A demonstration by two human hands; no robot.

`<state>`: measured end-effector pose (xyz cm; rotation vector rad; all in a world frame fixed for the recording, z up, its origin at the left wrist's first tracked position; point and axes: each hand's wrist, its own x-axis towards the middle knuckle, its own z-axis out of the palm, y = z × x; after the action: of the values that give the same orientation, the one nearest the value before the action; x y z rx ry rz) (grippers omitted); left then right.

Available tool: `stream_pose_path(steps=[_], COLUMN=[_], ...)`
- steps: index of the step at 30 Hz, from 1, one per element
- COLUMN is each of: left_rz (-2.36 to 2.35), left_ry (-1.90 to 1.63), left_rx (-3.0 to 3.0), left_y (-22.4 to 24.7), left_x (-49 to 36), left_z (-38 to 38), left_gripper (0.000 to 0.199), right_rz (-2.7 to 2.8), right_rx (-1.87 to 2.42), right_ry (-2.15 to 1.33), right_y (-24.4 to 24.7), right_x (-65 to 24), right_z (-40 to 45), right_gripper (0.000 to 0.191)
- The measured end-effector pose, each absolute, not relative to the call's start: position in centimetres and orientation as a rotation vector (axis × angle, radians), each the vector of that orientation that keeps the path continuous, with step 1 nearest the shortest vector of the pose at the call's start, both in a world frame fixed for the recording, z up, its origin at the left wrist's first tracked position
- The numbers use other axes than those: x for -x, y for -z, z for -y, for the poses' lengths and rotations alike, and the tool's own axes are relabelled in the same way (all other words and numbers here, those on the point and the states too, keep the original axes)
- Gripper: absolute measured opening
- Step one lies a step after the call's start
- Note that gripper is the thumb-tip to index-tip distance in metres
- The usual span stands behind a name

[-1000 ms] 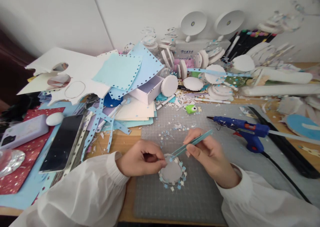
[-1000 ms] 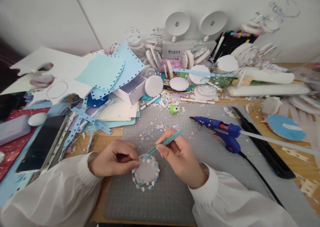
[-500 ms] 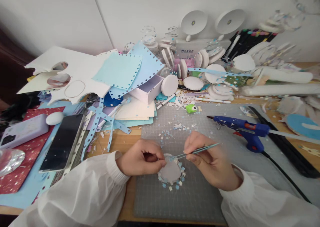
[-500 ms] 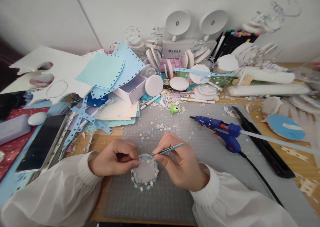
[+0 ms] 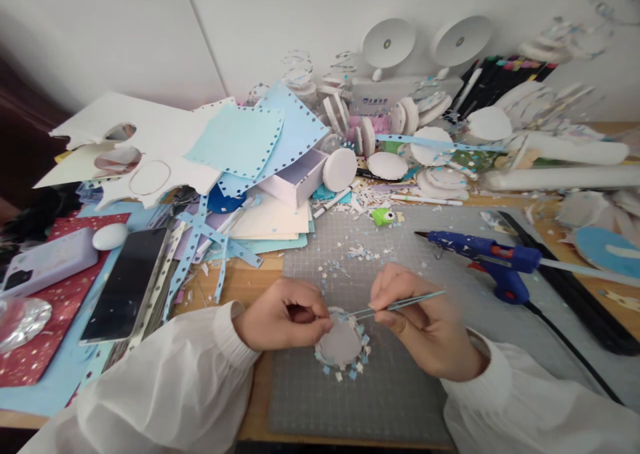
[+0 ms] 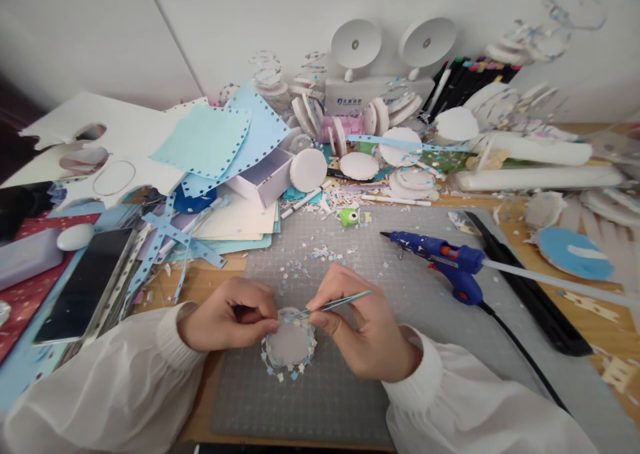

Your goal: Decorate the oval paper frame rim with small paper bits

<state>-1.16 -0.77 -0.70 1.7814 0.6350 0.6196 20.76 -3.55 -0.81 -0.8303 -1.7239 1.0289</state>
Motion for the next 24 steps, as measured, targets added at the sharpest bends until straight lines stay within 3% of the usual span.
stream_pose_path(steps=[19,24], left_rz=[-0.621,-0.620], left_ry=[-0.620,-0.622], left_rx=[-1.754,-1.750], left_y=[0.60,0.54], left_x=[1.16,1.17], left_z=[0.71,0.74], left_gripper=[0.023,0.021], right_rz=[1.750,1.537], right_rx=[0.822,0.853], right_ry=[-1.035,-1.131], right_y=[0.79,1.01], right_x=[-20.66,-20.82], right_z=[3.57,3.32], right_gripper=[0.014,0.006])
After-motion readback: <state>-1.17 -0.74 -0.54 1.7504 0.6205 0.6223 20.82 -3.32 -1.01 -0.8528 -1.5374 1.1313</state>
